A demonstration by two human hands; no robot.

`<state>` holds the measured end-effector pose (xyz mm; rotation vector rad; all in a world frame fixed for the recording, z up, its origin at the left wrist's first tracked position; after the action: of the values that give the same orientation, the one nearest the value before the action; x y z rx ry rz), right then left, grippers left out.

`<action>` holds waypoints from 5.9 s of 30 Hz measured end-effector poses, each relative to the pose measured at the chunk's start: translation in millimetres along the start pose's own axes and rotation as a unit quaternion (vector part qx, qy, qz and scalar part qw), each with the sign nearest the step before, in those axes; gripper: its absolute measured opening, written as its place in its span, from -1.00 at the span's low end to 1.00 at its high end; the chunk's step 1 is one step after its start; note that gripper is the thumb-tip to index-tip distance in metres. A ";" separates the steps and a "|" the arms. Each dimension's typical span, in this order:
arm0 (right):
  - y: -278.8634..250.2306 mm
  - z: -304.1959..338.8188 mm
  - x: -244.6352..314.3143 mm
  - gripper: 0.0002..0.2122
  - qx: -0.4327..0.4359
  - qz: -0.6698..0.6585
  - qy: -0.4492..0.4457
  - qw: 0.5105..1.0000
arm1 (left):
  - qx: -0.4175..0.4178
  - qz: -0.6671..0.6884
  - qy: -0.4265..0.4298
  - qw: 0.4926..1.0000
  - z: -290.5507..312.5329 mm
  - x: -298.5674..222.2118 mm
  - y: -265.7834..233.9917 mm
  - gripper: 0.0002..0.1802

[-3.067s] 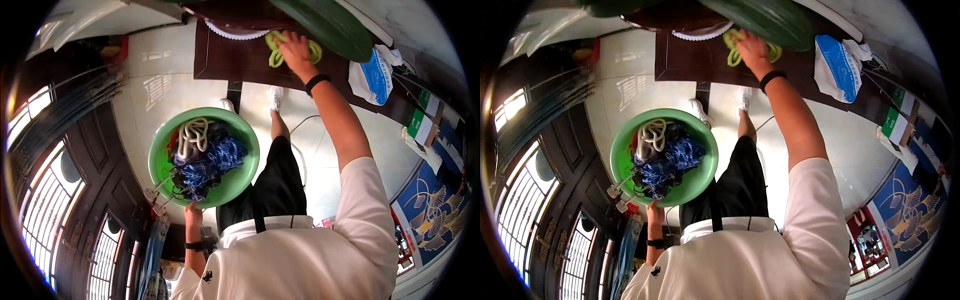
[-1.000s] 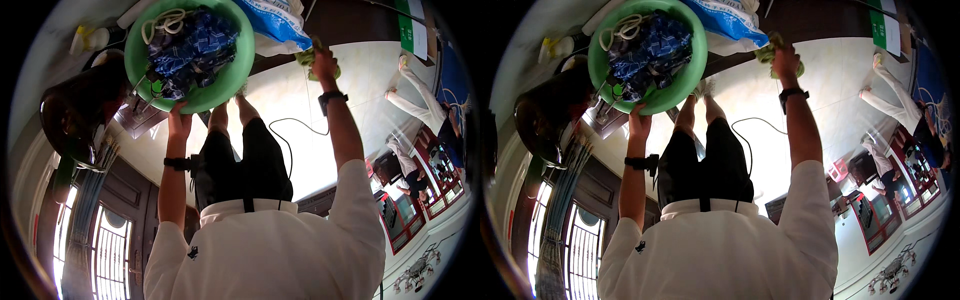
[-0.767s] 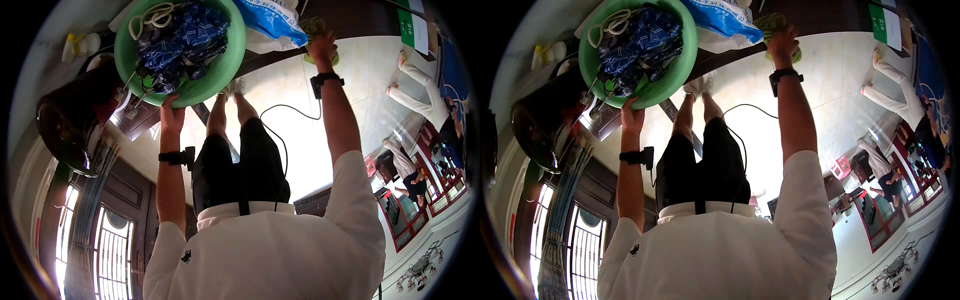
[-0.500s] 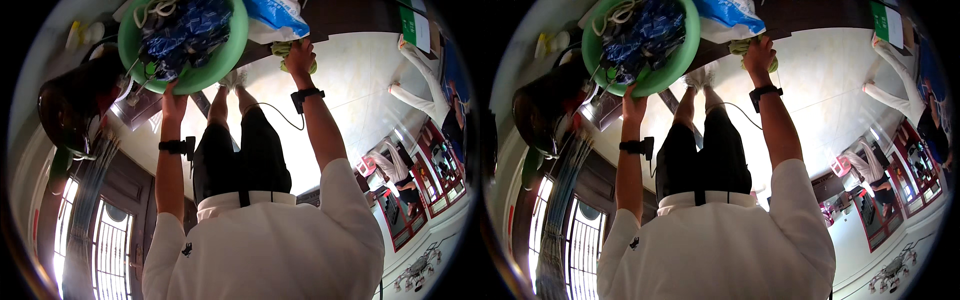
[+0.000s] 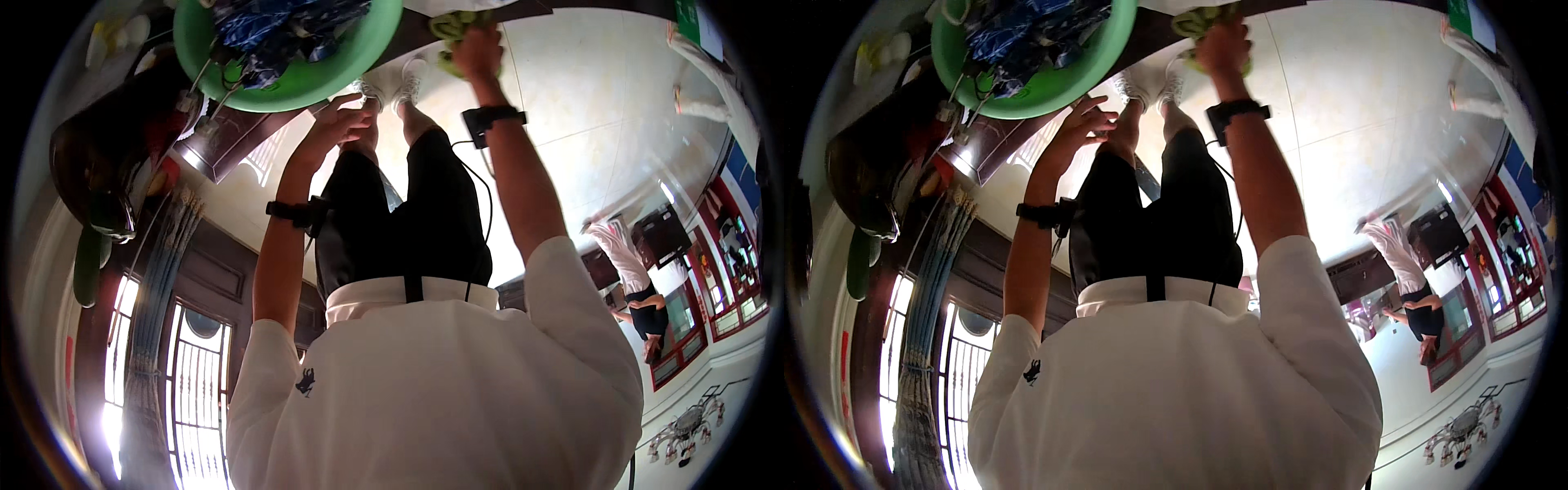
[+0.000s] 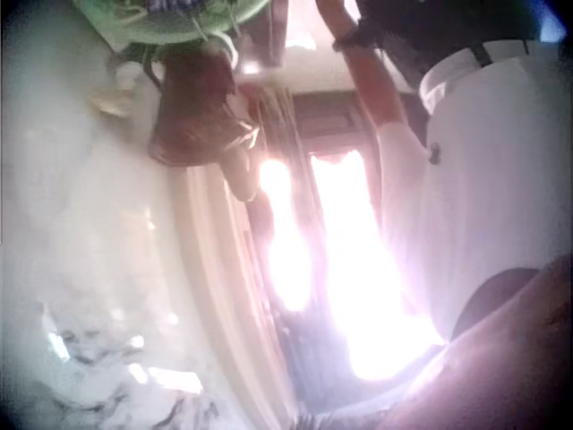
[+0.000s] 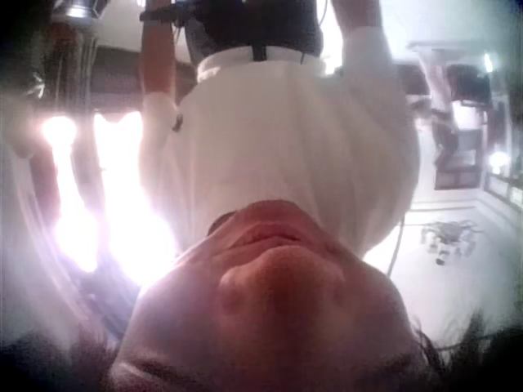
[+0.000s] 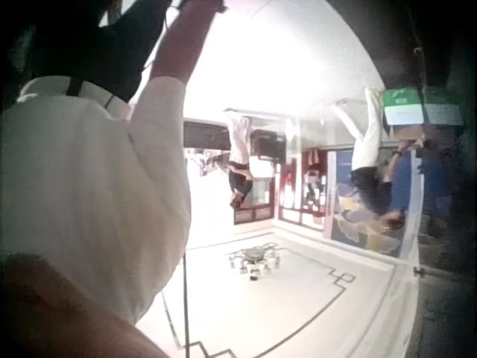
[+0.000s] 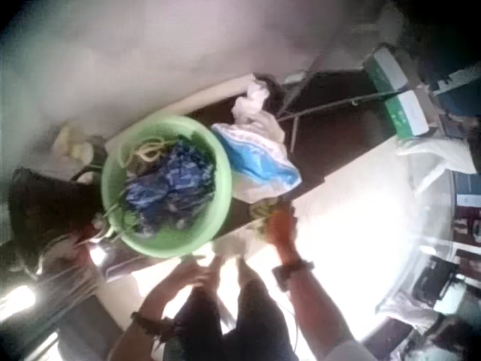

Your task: The person wipes a table, a white surface near a wall, a plant pot, and the headboard of a bed with a cloth.

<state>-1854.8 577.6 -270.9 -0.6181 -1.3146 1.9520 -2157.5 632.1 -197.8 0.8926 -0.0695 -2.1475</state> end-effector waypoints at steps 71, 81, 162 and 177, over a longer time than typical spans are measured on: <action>87.9 -75.3 -143.8 -0.25 -0.189 -0.429 -0.357 0.808 | 0.029 0.058 0.337 0.939 -359.4 90.8 191.3 -0.18; 79.2 -111.9 -185.3 -0.40 -0.336 -0.494 -0.289 0.748 | 0.013 -0.017 0.451 0.892 -405.0 49.8 225.8 -0.54; 114.7 -124.4 -202.2 -0.56 0.419 -0.560 -0.236 0.675 | -0.194 -0.659 0.398 0.608 -342.8 -53.7 241.8 -0.65; 93.1 -156.7 -235.4 -0.75 0.226 -0.710 -0.165 0.647 | -0.301 -0.748 0.465 0.367 -360.1 -45.5 271.3 -0.84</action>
<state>-1617.6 468.6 -414.1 0.8988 -0.8470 0.8686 -1737.8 561.6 -353.4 1.7817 2.9047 -1.8944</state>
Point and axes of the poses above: each hand's wrist, its own z-axis away from the middle knuckle, its own y-axis out of the palm, x = y × z, the point moved 6 cm from there along -z, towards the middle knuckle, and after that the axes turned 8 degrees about y, right-handed, at the moved point
